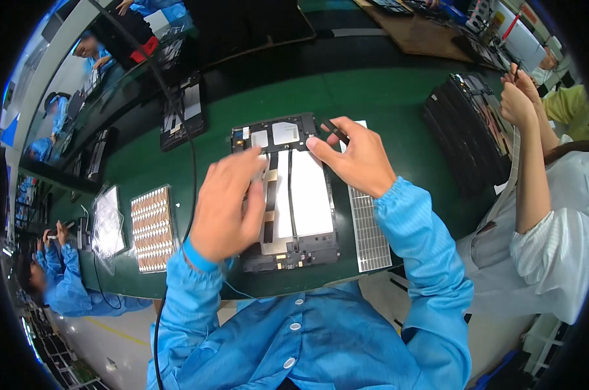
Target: Assembling and inspecting electronic tablet screens at an industrial assembly line.
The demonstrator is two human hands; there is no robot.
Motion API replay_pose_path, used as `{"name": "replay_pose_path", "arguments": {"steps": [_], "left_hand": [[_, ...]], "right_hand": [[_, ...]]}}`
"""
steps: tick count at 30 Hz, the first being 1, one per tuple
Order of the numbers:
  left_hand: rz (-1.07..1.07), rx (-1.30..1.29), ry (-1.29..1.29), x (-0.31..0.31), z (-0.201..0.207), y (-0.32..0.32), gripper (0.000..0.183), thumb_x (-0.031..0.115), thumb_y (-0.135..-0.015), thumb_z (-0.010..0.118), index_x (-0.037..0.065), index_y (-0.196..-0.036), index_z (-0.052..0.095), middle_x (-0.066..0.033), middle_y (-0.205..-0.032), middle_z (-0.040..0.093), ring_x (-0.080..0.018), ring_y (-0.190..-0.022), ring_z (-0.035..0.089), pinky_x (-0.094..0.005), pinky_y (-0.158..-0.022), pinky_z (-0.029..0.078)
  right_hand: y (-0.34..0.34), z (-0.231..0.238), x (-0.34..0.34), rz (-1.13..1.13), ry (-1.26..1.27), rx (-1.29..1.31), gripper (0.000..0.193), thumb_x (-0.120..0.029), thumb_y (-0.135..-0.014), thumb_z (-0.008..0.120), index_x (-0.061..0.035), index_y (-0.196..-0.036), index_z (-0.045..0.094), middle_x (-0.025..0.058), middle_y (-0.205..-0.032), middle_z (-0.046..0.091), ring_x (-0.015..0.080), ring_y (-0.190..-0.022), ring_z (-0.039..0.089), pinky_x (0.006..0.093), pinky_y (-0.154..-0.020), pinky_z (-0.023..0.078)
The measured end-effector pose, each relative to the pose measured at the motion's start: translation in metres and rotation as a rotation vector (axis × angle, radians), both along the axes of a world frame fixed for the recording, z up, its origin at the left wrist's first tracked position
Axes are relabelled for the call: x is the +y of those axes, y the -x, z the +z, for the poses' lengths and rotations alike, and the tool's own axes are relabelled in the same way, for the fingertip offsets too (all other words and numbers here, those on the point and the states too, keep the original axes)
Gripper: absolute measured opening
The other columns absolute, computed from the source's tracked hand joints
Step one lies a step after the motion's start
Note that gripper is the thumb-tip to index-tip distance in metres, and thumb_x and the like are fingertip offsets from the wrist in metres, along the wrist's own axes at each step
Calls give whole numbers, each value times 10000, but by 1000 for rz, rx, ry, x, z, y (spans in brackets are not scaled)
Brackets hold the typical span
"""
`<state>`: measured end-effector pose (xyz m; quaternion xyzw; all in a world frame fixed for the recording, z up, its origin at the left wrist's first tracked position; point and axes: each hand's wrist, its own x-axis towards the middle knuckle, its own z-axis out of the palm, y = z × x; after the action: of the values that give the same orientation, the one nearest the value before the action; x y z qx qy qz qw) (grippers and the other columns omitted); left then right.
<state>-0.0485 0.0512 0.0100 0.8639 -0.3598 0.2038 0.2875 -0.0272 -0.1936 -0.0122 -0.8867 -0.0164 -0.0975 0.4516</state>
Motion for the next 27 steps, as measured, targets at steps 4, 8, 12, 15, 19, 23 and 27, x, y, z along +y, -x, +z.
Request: {"name": "replay_pose_path", "arguments": {"steps": [4,8,12,15,19,23,27], "left_hand": [[-9,130,104,35,-10,60,303,-42,-816,634,-30,-1118,643,-235,-1216,649,-406,-1063,637,-456,-875,496],[-2,264,304,69,-36,109,275,-60,-812,646,-15,-1082,669,-207,-1206,672,-386,-1040,668,-436,-805,516],[316,352,283,86,-72,125,214,-44,-837,669,-17,-1049,678,-183,-1079,716,-361,-954,681,-403,-829,524],[476,207,41,99,-93,91,191,63,-875,704,27,-1062,685,-122,-916,637,-340,-815,600,-438,-718,456],[443,342,-34,113,-93,91,211,86,-857,725,35,-1057,680,-108,-895,636,-328,-821,614,-432,-717,460],[335,437,-36,108,-94,111,216,140,-840,756,67,-1030,687,-85,-892,641,-310,-798,626,-430,-699,478],[355,440,-104,106,-98,111,208,181,-854,759,91,-1029,689,-75,-894,622,-309,-779,626,-424,-688,487]], "right_hand": [[-11,-25,1,-8,-126,8,364,-273,-885,771,38,-1062,705,88,-892,704,159,-725,633,299,-654,514],[-22,-28,-11,4,-307,47,206,-205,-890,751,-31,-999,733,2,-806,652,102,-727,574,238,-628,450],[-24,-14,-7,-123,-457,305,120,-199,-895,710,-85,-932,707,-88,-591,480,15,-439,303,230,-407,172],[-21,-11,-5,-122,-375,399,165,-218,-916,706,-64,-974,704,-49,-680,558,34,-540,433,207,-484,310],[15,-13,-19,-99,-199,37,231,-231,-993,663,-6,-1046,670,23,-945,652,98,-883,572,247,-840,446],[61,-1,-17,-185,-169,31,225,-217,-994,666,-3,-1065,654,18,-940,650,86,-877,570,235,-818,441],[81,0,-10,-194,-190,58,229,-218,-986,675,-7,-1071,651,5,-934,634,75,-863,555,223,-798,423]]}}
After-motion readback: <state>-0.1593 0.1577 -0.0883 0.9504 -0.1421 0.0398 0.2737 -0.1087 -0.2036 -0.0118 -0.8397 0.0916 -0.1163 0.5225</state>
